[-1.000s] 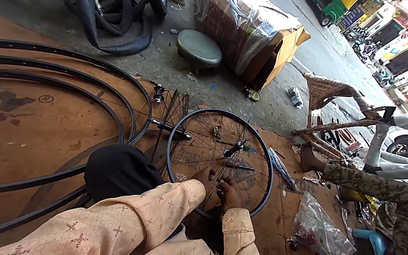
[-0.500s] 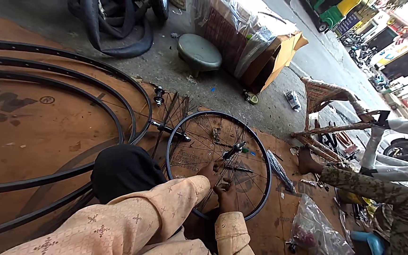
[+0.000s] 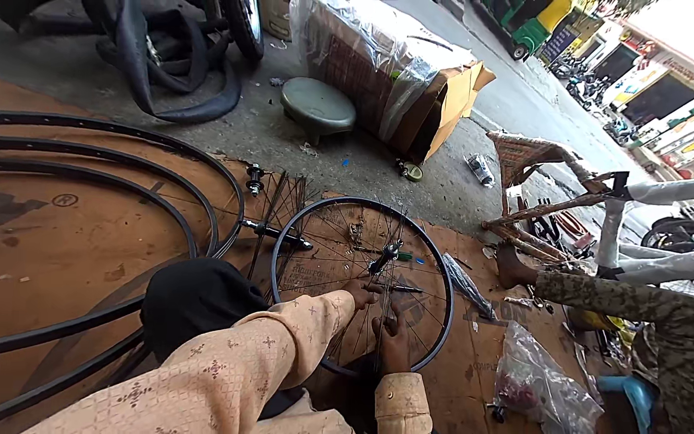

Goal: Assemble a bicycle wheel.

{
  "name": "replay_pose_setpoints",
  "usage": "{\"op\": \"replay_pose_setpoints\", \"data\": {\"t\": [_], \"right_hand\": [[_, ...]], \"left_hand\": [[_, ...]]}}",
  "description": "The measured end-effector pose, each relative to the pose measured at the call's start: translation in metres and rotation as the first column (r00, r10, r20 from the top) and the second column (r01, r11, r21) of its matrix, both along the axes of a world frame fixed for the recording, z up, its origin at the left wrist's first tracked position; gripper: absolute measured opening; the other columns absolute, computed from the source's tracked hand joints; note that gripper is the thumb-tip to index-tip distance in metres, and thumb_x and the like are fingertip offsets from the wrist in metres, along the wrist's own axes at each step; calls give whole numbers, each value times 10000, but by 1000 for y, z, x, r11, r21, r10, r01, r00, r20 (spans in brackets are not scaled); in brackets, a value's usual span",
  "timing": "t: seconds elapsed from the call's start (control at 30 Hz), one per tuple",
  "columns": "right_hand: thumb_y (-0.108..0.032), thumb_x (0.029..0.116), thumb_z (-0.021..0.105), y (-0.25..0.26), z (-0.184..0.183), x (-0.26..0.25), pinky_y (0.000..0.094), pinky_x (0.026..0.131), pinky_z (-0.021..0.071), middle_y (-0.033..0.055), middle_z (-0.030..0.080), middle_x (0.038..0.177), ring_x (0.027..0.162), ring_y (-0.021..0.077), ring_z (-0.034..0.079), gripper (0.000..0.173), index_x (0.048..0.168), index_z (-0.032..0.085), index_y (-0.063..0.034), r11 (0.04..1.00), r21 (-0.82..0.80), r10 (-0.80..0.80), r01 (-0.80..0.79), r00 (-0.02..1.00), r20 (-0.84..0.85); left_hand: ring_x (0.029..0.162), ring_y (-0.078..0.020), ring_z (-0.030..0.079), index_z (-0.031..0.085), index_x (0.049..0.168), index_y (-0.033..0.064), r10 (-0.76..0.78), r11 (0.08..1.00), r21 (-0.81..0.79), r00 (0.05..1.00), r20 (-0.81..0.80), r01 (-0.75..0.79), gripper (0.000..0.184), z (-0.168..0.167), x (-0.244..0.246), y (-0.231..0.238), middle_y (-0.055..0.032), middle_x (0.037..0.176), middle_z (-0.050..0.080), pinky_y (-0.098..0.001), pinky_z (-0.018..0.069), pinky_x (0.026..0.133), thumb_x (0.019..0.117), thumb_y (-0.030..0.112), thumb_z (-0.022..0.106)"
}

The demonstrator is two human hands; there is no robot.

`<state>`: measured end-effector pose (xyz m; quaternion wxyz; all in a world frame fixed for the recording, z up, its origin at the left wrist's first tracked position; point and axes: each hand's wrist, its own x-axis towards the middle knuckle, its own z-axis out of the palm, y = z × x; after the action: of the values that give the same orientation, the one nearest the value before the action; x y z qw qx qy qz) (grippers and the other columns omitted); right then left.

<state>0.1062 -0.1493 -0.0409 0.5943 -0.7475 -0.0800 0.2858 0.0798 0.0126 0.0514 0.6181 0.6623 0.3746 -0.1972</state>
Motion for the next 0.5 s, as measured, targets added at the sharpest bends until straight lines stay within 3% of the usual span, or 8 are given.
{"op": "replay_pose_setpoints", "data": {"t": [0.1, 0.17, 0.23, 0.27, 0.3, 0.33, 0.37, 0.5], "right_hand": [[-108, 913, 749, -7, -1, 0, 263, 622, 526, 137, 673, 989, 708, 113, 619, 725, 1527, 375, -22, 1000, 15, 0, 0, 1000, -5], [-118, 919, 744, -10, -1, 0, 261, 642, 536, 142, 684, 1009, 733, 114, 637, 702, 1517, 391, -17, 1000, 26, -3, 3, 1000, -6], [-114, 913, 746, -13, 0, 0, 269, 681, 551, 150, 688, 1025, 774, 125, 656, 686, 1503, 413, -10, 999, 46, -11, 12, 1000, -7], [-118, 913, 747, -15, 3, 0, 276, 703, 556, 152, 686, 1037, 800, 132, 661, 682, 1501, 419, -11, 999, 50, -14, 14, 1000, -10], [-126, 913, 744, -17, 5, 1, 278, 709, 555, 149, 682, 1047, 816, 131, 660, 681, 1502, 419, -13, 999, 52, -10, 10, 1000, -9], [-141, 912, 748, -19, 6, 3, 277, 694, 551, 144, 685, 1044, 809, 128, 657, 680, 1497, 426, -14, 999, 53, -8, 8, 1000, -7], [-157, 912, 749, -21, 5, 4, 275, 670, 546, 136, 689, 1033, 789, 124, 654, 677, 1493, 433, -15, 998, 55, -4, 4, 1000, -4], [-220, 1005, 639, -25, -2, 5, 227, 498, 444, 124, 687, 1013, 611, 82, 557, 555, 1483, 450, -11, 996, 91, -5, 8, 999, -35]], "left_hand": [[707, -111, 443, 616, 1342, 66, -6, 1000, -9, 1000, 27, 6, 300, -10, 6, 1, -49, 900, 555, -271, 414, 709, 1049, 115, 574], [754, -147, 469, 622, 1337, 68, 61, 998, -8, 998, -12, -61, 289, 11, 8, -5, -83, 1000, 594, -302, 422, 773, 1056, 80, 555], [804, -196, 564, 608, 1325, -59, -102, 995, 18, 942, 320, 102, 307, -18, -10, 10, -229, 1109, 661, -335, 461, 767, 1043, 46, 545], [772, -208, 624, 637, 1256, -110, -235, 972, 128, 839, 491, 198, 308, -41, -14, 22, -278, 1043, 686, -317, 501, 689, 1008, 63, 578], [933, -260, 624, 632, 1320, -26, -270, 958, 163, 935, 231, 236, 313, -10, -11, 17, -245, 1180, 663, -369, 490, 838, 1027, 65, 572], [1099, -278, 606, 627, 1365, 49, -249, 954, 168, 968, -15, 248, 336, 18, -6, 11, -200, 1291, 636, -402, 448, 975, 1036, 64, 562], [1174, -280, 578, 624, 1379, 75, -242, 946, 183, 958, -153, 268, 340, 29, -3, 12, -182, 1334, 617, -416, 412, 1036, 1046, 81, 553], [1282, -385, 571, 660, 1317, 31, -329, 841, 355, 907, -262, 408, 323, 45, -17, 39, -236, 1329, 631, -552, 392, 1102, 1073, 209, 543]]}}
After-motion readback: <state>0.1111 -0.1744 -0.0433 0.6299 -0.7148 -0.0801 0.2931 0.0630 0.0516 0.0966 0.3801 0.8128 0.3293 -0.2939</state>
